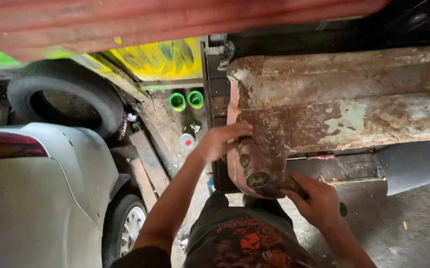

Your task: The person uses a hammer and a metal punch to repeatedly strike a rusted car bumper, likely to remove rust or reshape the metal. They also use a screwdriver to scrape the surface and a small container to apply a substance to the bumper.

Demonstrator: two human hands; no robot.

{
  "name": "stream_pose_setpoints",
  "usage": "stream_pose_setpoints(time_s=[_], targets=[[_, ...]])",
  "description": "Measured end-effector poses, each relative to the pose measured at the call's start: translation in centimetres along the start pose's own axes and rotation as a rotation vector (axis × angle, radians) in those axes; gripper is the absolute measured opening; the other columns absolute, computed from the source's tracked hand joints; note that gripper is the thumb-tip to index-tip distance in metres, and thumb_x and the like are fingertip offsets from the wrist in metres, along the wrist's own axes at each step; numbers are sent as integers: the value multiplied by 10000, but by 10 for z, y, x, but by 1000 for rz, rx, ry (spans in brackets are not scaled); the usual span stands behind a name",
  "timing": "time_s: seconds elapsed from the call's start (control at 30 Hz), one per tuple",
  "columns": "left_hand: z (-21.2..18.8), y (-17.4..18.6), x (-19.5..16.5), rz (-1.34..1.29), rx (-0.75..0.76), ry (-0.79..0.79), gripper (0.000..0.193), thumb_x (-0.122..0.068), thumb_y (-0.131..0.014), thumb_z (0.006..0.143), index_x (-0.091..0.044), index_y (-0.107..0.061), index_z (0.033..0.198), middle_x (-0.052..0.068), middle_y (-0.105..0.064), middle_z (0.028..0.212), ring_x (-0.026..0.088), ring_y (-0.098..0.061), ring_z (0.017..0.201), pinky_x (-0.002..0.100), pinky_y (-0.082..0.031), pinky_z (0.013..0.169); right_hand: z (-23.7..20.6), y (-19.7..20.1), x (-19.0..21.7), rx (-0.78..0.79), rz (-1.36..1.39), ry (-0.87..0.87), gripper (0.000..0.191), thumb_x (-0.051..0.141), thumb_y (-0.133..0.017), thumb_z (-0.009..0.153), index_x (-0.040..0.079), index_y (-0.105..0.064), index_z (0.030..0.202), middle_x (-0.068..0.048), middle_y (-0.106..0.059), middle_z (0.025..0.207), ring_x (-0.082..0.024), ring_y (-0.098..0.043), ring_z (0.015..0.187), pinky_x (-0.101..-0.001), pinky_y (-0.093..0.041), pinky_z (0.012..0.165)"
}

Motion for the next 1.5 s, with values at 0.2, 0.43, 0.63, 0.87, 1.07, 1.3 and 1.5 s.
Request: stream_pose_setpoints(time_s=[0.2, 0.43, 0.63, 0.87, 1.07, 1.3, 1.5], targets=[[-3, -15, -8, 16, 0, -130, 510, 97, -705, 830, -117, -677, 1293, 54, -609, 1474, 287, -506, 1458, 402, -473, 1198, 0, -2, -1, 73, -59, -65, 476, 291, -878, 709, 42, -739, 1090, -130, -756, 863, -259, -705, 610, -374, -531, 539], [-7, -15, -2, 18, -31, -105, 489, 55, -730, 848, -84, -640, 1308, 62, -585, 1492, 286, -482, 1468, 403, -463, 1196, -4, -2, -8, 4, -42, -55, 449, 301, -857, 747, 47, -739, 1098, -138, -749, 902, -248, -698, 609, -350, -530, 534], [-7, -10, 2, 46, -4, -52, 521, 52, -731, 818, -87, -633, 1310, 58, -572, 1501, 285, -465, 1473, 408, -457, 1194, -4, -5, -11, 12, -31, -151, 441, 325, -851, 763, 57, -746, 1097, -126, -743, 821, -227, -702, 594, -350, -529, 536], [0, -7, -5, 44, 41, -48, 510, 33, -715, 865, -109, -623, 1347, 27, -547, 1525, 278, -430, 1493, 422, -429, 1214, -5, -8, -12, 36, -56, -172, 455, 335, -849, 767, 51, -745, 1108, -129, -760, 855, -206, -721, 614, -338, -547, 546], [8, -9, -9, 87, 116, -64, 529, 25, -699, 876, -106, -574, 1373, 63, -519, 1532, 309, -405, 1495, 438, -389, 1208, -11, -8, -15, 26, -24, -201, 444, 323, -836, 781, 61, -750, 1129, -123, -769, 878, -187, -723, 638, -334, -556, 566], [-4, -14, 18, -129, -175, 153, 524, 81, -650, 928, -92, -541, 1412, 97, -549, 1543, 287, -506, 1457, 397, -413, 1228, -16, -9, -26, -6, -5, -307, 461, 306, -855, 780, 51, -742, 1148, -134, -746, 830, -184, -689, 632, -320, -529, 597], [-27, -14, 43, -634, -632, 189, 479, 81, -615, 975, -39, -504, 1425, 86, -588, 1436, 161, -596, 1295, 302, -454, 1136, -17, -12, -45, 0, 143, -553, 375, 233, -797, 862, 25, -731, 1167, -80, -697, 676, -125, -608, 585, -302, -489, 566]])
Point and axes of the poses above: each hand's wrist, its own z-axis towards the middle knuckle, its own y-axis out of the back of the hand, x = y × z, the point moved 1 cm from there along z, towards the middle knuckle
